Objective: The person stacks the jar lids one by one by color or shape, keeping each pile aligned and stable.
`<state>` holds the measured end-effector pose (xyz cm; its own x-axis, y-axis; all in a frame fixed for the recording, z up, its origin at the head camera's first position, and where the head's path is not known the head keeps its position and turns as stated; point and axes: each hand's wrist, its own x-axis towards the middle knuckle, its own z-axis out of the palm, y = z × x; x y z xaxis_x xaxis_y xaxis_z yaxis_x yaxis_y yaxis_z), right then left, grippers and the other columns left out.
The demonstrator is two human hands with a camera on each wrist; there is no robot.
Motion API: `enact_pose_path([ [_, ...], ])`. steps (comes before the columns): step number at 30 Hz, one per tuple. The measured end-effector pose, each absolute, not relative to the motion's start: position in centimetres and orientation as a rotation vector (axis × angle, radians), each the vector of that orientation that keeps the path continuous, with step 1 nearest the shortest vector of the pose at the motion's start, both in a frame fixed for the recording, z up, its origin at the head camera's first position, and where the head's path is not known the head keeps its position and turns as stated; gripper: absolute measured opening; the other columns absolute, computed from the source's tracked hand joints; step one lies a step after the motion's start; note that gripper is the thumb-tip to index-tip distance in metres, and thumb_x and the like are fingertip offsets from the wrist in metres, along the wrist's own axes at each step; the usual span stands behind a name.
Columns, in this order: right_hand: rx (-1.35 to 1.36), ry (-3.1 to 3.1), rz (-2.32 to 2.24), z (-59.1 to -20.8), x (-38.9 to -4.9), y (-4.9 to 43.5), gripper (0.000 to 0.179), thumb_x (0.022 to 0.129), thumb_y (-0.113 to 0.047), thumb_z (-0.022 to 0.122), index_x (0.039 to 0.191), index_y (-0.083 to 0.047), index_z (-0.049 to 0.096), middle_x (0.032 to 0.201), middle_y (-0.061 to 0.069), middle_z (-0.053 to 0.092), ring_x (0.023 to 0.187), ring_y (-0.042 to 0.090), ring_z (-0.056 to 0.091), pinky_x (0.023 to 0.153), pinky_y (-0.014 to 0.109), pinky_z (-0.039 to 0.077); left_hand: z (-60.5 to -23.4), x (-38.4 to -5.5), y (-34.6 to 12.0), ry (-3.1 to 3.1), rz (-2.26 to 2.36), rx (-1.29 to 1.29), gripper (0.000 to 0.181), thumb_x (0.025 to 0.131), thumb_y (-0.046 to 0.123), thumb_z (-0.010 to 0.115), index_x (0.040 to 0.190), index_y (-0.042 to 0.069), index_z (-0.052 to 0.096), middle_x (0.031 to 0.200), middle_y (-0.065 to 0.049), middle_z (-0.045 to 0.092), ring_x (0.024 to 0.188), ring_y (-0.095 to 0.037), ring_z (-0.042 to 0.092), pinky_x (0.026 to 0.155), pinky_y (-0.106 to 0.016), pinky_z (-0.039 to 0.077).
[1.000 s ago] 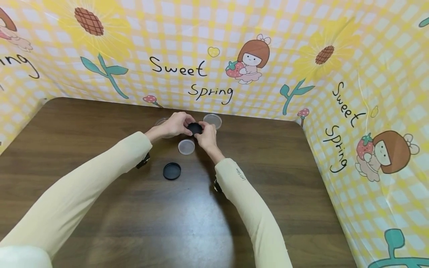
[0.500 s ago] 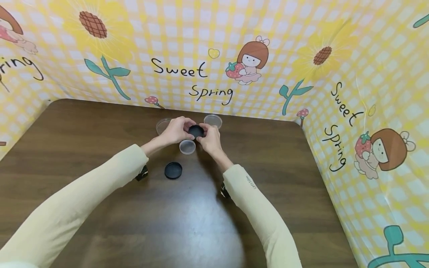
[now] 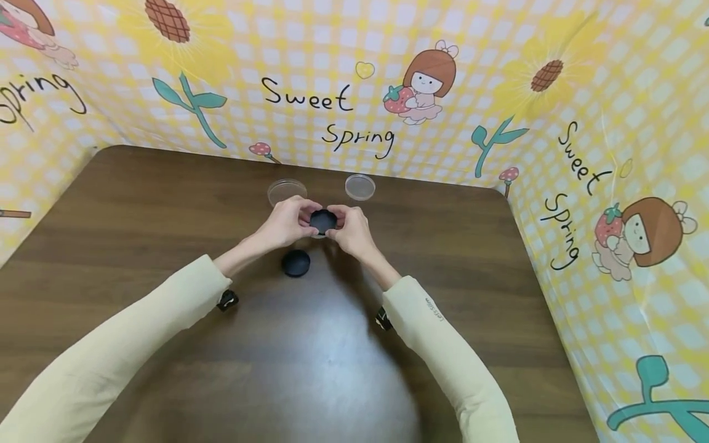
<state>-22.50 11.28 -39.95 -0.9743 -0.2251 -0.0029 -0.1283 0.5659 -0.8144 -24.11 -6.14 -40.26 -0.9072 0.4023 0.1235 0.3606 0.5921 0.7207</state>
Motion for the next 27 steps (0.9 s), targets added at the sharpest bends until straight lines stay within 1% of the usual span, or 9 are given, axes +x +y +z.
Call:
enact_pose_path([
  [5,-0.343,2.659,-1.346,-40.1,-21.2,10.7,0.050,0.080,0.005,0.072,0.128,0.000,0.059,0.118,0.017,0.063,0.102,0.029,0.063,0.090,0.036,0.049,-40.3,-22.2,-7.0,2.769,1.225,0.659,0.043,0.075,-0.001,0.078,0.115,-0.007,0.064,0.100,-0.021,0.055,0.086,-0.027,0.062,0.075,-0.028,0.054],
  [8,-0.363,2.654,-1.317,-40.3,-20.5,10.2,0.049,0.080,0.003,0.074,0.127,0.000,0.060,0.117,0.017,0.062,0.101,0.028,0.063,0.090,0.036,0.049,-40.3,-21.2,-7.6,2.778,1.201,0.653,0.042,0.075,-0.001,0.079,0.114,-0.008,0.064,0.098,-0.020,0.055,0.085,-0.026,0.060,0.073,-0.028,0.054],
  [14,-0.393,2.634,-1.243,-40.8,-19.2,9.2,0.050,0.079,0.002,0.076,0.126,-0.002,0.061,0.115,0.017,0.058,0.097,0.026,0.065,0.087,0.034,0.050,-40.7,-19.7,-8.7,2.744,1.185,0.652,0.040,0.074,-0.003,0.079,0.110,-0.009,0.065,0.096,-0.020,0.056,0.087,-0.028,0.059,0.073,-0.028,0.054],
  [19,-0.435,2.630,-1.224,-40.9,-18.7,8.8,0.047,0.076,0.003,0.077,0.122,-0.003,0.064,0.108,0.014,0.063,0.088,0.022,0.067,0.082,0.031,0.050,-40.7,-19.0,-9.2,2.735,1.156,0.655,0.036,0.073,-0.004,0.079,0.106,-0.008,0.066,0.094,-0.019,0.056,0.088,-0.027,0.057,0.073,-0.029,0.053],
  [22,-0.473,2.617,-1.203,-40.9,-18.6,8.6,0.046,0.076,0.003,0.077,0.120,-0.002,0.065,0.103,0.013,0.066,0.085,0.019,0.067,0.080,0.030,0.051,-40.8,-18.5,-9.5,2.739,1.139,0.643,0.037,0.073,-0.004,0.079,0.107,-0.008,0.066,0.095,-0.019,0.056,0.087,-0.027,0.057,0.074,-0.030,0.053],
  [27,-0.488,2.603,-1.177,-41.0,-18.4,8.2,0.046,0.075,0.004,0.078,0.119,0.000,0.065,0.102,0.014,0.068,0.086,0.021,0.067,0.080,0.030,0.051,-41.4,-18.0,-10.0,2.745,1.123,0.653,0.038,0.073,-0.003,0.079,0.108,-0.008,0.065,0.092,-0.018,0.057,0.085,-0.026,0.056,0.074,-0.031,0.051],
])
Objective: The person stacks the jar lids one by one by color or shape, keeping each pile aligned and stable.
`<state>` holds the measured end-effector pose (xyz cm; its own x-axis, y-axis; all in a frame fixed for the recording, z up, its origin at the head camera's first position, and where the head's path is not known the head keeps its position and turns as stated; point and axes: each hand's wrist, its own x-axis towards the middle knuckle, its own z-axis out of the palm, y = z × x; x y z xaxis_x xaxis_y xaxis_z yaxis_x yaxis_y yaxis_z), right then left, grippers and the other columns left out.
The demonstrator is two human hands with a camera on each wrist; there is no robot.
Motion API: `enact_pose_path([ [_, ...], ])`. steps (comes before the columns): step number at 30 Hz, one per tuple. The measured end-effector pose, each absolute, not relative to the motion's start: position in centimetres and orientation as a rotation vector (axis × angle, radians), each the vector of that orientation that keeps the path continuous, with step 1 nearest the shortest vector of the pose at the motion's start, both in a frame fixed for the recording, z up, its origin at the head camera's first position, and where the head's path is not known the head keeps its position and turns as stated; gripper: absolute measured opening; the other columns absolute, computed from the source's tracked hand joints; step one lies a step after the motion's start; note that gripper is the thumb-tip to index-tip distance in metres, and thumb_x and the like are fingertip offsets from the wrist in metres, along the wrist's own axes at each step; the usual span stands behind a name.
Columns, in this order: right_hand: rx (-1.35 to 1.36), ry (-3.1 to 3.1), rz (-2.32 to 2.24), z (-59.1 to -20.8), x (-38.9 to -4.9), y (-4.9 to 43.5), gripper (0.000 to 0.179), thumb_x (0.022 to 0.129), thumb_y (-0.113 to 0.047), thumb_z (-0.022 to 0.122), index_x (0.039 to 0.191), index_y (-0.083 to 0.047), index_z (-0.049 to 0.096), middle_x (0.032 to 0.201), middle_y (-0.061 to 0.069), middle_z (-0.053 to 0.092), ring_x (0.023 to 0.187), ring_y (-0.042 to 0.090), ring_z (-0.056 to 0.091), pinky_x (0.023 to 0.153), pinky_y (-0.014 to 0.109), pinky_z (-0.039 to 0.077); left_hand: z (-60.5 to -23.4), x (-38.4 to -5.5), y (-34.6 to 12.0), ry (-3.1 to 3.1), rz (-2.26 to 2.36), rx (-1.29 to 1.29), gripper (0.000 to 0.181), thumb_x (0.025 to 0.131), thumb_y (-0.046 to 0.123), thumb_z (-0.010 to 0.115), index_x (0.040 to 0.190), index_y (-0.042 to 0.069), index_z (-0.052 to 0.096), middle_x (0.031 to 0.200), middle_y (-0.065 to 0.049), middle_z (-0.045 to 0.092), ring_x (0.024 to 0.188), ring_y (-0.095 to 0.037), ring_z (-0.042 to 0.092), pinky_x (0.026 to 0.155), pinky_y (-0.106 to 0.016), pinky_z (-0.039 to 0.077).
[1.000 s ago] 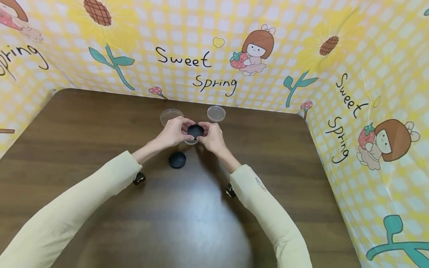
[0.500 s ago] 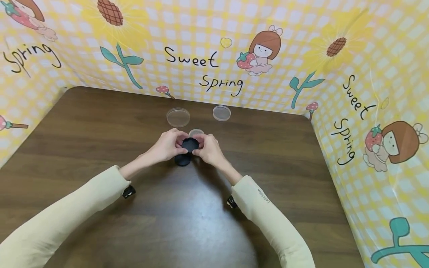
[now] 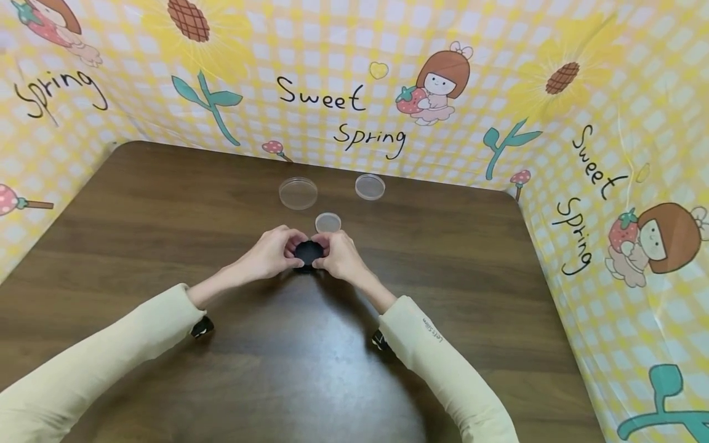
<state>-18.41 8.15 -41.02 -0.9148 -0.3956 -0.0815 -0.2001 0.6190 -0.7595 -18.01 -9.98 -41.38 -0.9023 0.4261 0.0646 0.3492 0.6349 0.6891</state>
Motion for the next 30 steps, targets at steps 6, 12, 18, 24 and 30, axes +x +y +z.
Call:
enact_pose_path([
  [6,-0.537,2.587,-1.175,-41.54,-18.35,7.97,0.047,0.074,0.006,0.077,0.119,0.002,0.065,0.101,0.016,0.069,0.088,0.025,0.068,0.081,0.031,0.052,-41.82,-17.55,-10.13,2.770,1.112,0.673,0.037,0.072,-0.003,0.079,0.106,-0.008,0.065,0.086,-0.014,0.056,0.083,-0.024,0.052,0.074,-0.033,0.049],
  [12,-0.580,2.612,-1.167,-41.69,-18.39,7.65,0.045,0.074,0.007,0.076,0.117,0.003,0.065,0.099,0.016,0.069,0.087,0.025,0.068,0.080,0.032,0.052,-41.89,-17.18,-10.17,2.818,1.101,0.693,0.038,0.072,-0.004,0.079,0.106,-0.008,0.064,0.088,-0.016,0.055,0.083,-0.026,0.052,0.074,-0.034,0.049],
  [18,-0.573,2.610,-1.147,-41.61,-18.32,7.53,0.045,0.074,0.007,0.076,0.118,0.003,0.064,0.098,0.017,0.069,0.089,0.026,0.068,0.080,0.031,0.052,-41.88,-17.15,-10.19,2.812,1.108,0.678,0.038,0.072,-0.004,0.080,0.106,-0.008,0.064,0.088,-0.016,0.055,0.083,-0.026,0.054,0.074,-0.033,0.050],
  [24,-0.589,2.620,-1.134,-41.65,-18.30,7.56,0.046,0.074,0.007,0.076,0.119,0.002,0.064,0.099,0.017,0.068,0.089,0.026,0.067,0.081,0.032,0.052,-41.90,-17.28,-10.31,2.806,1.093,0.680,0.037,0.072,-0.004,0.079,0.106,-0.008,0.064,0.087,-0.015,0.055,0.083,-0.025,0.053,0.074,-0.034,0.048],
  [30,-0.620,2.605,-1.118,-41.63,-18.32,7.49,0.047,0.075,0.008,0.074,0.120,0.004,0.062,0.099,0.017,0.069,0.090,0.025,0.067,0.082,0.031,0.051,-41.93,-17.29,-10.59,2.783,1.112,0.666,0.036,0.073,-0.006,0.078,0.106,-0.008,0.064,0.090,-0.016,0.057,0.082,-0.025,0.056,0.074,-0.032,0.050],
])
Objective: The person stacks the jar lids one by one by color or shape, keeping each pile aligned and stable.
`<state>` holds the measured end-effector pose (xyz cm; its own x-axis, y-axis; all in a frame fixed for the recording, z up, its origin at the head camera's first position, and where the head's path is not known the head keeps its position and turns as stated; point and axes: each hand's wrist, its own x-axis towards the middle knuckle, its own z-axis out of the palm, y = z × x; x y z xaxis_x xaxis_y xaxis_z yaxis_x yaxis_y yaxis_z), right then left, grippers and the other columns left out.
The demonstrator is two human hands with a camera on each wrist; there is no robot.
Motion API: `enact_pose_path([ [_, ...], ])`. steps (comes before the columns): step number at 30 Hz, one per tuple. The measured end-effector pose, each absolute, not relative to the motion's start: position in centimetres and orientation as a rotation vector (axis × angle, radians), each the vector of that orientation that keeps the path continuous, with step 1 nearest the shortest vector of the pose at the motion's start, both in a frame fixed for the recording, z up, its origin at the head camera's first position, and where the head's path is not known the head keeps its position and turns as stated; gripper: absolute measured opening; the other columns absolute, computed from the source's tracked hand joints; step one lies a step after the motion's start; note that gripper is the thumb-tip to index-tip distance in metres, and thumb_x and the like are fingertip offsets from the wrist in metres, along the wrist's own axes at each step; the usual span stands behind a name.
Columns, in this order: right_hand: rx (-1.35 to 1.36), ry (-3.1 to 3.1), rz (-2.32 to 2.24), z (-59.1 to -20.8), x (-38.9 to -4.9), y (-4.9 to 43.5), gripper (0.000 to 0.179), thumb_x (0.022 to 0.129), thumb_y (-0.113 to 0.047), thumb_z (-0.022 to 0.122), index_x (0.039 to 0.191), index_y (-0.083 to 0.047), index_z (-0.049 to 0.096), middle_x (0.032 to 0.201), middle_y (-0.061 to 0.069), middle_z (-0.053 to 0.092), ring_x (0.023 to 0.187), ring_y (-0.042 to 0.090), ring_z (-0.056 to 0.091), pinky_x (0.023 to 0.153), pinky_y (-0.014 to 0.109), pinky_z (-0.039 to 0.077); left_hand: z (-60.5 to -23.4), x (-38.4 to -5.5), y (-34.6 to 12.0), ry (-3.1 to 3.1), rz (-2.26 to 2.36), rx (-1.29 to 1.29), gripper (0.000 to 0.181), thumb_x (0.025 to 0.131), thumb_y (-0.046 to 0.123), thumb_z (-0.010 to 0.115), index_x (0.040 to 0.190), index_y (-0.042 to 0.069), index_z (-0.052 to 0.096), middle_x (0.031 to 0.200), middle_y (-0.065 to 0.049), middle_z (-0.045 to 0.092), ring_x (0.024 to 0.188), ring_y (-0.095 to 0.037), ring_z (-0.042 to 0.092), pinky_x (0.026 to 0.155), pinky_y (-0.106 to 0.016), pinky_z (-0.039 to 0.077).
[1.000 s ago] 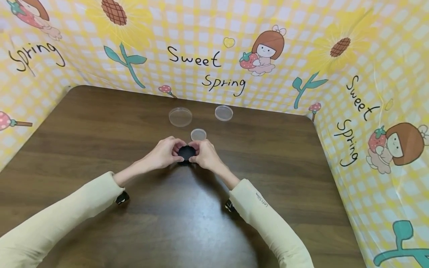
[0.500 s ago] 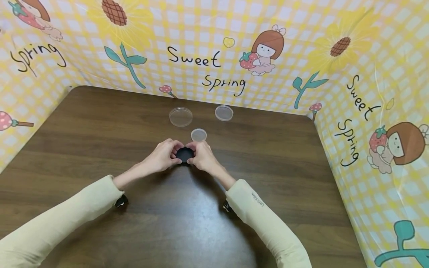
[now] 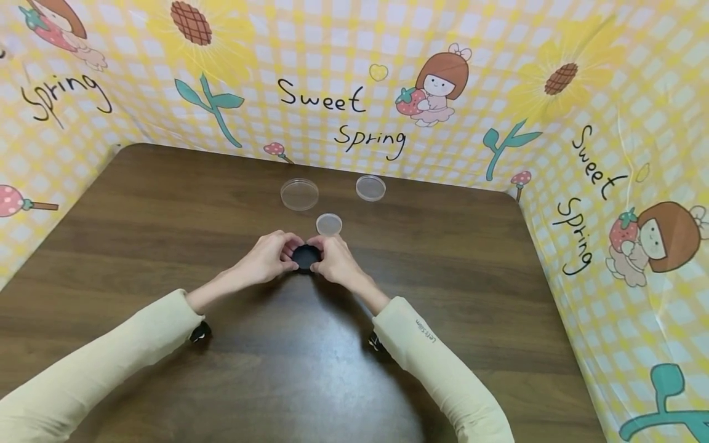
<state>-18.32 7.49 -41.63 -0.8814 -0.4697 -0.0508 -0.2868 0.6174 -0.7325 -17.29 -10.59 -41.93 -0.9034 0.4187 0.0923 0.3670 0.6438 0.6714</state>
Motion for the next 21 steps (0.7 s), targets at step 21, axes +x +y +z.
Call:
enact_pose_path([
  [21,-0.648,2.566,-1.159,-41.63,-18.17,7.70,0.050,0.075,0.009,0.073,0.123,0.004,0.059,0.107,0.022,0.065,0.092,0.029,0.066,0.082,0.034,0.052,-42.19,-17.40,-11.09,2.713,1.151,0.640,0.040,0.074,-0.009,0.074,0.113,-0.009,0.063,0.093,-0.018,0.058,0.084,-0.025,0.060,0.073,-0.028,0.053],
])
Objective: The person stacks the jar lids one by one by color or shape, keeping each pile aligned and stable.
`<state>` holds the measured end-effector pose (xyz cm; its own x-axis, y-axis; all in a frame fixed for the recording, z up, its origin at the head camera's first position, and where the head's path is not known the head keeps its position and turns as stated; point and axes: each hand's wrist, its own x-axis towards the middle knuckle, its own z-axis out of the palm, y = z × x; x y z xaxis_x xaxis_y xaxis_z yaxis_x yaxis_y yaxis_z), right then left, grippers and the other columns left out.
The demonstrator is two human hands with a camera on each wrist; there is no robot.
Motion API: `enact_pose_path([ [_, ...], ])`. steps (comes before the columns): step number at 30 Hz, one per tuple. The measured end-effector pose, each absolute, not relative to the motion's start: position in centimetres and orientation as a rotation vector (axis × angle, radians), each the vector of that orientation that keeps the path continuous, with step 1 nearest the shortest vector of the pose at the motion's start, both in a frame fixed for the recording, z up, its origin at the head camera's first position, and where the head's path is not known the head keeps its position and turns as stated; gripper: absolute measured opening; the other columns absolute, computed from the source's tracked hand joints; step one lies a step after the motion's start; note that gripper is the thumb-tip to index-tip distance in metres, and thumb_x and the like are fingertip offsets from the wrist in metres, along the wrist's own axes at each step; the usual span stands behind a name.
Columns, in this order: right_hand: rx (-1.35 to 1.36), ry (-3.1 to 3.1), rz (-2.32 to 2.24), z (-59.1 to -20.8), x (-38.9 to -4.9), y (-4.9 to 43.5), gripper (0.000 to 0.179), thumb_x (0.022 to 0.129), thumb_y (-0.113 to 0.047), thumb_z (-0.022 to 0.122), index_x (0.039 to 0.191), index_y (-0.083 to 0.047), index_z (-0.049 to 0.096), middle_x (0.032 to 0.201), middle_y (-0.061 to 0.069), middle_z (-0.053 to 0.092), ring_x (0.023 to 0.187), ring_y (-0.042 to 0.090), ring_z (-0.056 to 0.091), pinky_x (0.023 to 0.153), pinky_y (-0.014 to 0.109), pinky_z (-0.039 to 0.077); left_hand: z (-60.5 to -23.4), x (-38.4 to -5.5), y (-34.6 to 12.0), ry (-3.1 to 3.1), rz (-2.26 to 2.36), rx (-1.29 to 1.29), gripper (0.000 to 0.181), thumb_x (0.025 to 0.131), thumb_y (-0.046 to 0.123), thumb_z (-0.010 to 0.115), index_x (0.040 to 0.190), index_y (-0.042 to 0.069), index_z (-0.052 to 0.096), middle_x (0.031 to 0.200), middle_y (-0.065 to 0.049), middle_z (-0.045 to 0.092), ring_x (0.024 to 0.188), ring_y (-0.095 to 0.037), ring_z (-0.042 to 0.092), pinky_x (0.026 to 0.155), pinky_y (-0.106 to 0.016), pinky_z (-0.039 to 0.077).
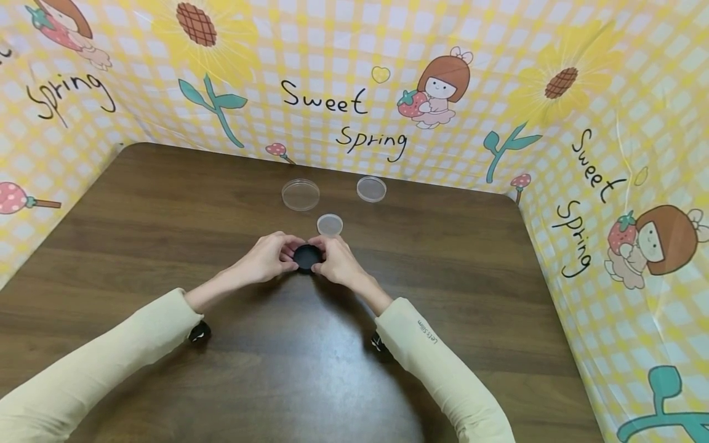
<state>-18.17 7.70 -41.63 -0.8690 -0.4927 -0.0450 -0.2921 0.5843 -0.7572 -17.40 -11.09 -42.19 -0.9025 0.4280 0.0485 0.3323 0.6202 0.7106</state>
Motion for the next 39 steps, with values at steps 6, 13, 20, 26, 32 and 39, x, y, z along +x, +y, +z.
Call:
enact_pose_path([
  [6,-0.638,2.562,-1.185,-41.7,-18.1,7.7,0.052,0.076,0.006,0.076,0.124,0.004,0.058,0.110,0.023,0.063,0.095,0.032,0.064,0.083,0.034,0.051,-42.5,-17.6,-11.4,2.685,1.163,0.644,0.040,0.076,-0.008,0.073,0.115,-0.009,0.063,0.097,-0.019,0.060,0.085,-0.025,0.060,0.074,-0.030,0.053],
  [13,-0.599,2.590,-1.130,-41.6,-18.2,7.8,0.045,0.083,-0.006,0.074,0.125,0.000,0.059,0.109,0.018,0.063,0.095,0.027,0.062,0.085,0.032,0.049,-42.9,-17.8,-12.0,2.675,1.145,0.677,0.036,0.080,-0.005,0.070,0.115,-0.009,0.062,0.098,-0.018,0.062,0.086,-0.025,0.060,0.076,-0.032,0.052],
  [20,-0.601,2.625,-1.149,-41.3,-18.9,7.8,0.041,0.086,-0.008,0.072,0.124,0.001,0.060,0.109,0.018,0.065,0.098,0.028,0.062,0.088,0.036,0.047,-42.9,-18.5,-12.8,2.710,1.147,0.684,0.031,0.083,-0.002,0.067,0.113,-0.009,0.064,0.094,-0.018,0.062,0.086,-0.027,0.059,0.077,-0.035,0.051],
  [26,-0.615,2.660,-1.151,-41.1,-19.8,7.7,0.039,0.086,-0.008,0.071,0.123,0.001,0.061,0.115,0.018,0.064,0.100,0.031,0.061,0.091,0.040,0.044,-42.8,-19.5,-13.9,2.741,1.123,0.650,0.032,0.083,0.000,0.068,0.113,-0.010,0.063,0.098,-0.020,0.062,0.087,-0.029,0.060,0.077,-0.037,0.051],
  [32,-0.600,2.688,-1.206,-40.8,-21.3,7.6,0.038,0.085,-0.006,0.070,0.122,0.001,0.061,0.113,0.021,0.061,0.098,0.030,0.063,0.090,0.039,0.046,-42.9,-21.4,-14.6,2.773,1.113,0.554,0.036,0.084,0.002,0.067,0.117,-0.012,0.060,0.104,-0.023,0.062,0.093,-0.032,0.058,0.085,-0.042,0.047],
  [39,-0.555,2.686,-1.241,-40.8,-22.9,7.2,0.040,0.086,-0.004,0.070,0.124,0.001,0.060,0.115,0.021,0.057,0.099,0.028,0.062,0.088,0.036,0.049,-42.3,-23.7,-15.4,2.753,1.118,0.446,0.050,0.086,0.005,0.067,0.129,-0.013,0.050,0.112,-0.027,0.058,0.100,-0.036,0.058,0.092,-0.046,0.043],
])
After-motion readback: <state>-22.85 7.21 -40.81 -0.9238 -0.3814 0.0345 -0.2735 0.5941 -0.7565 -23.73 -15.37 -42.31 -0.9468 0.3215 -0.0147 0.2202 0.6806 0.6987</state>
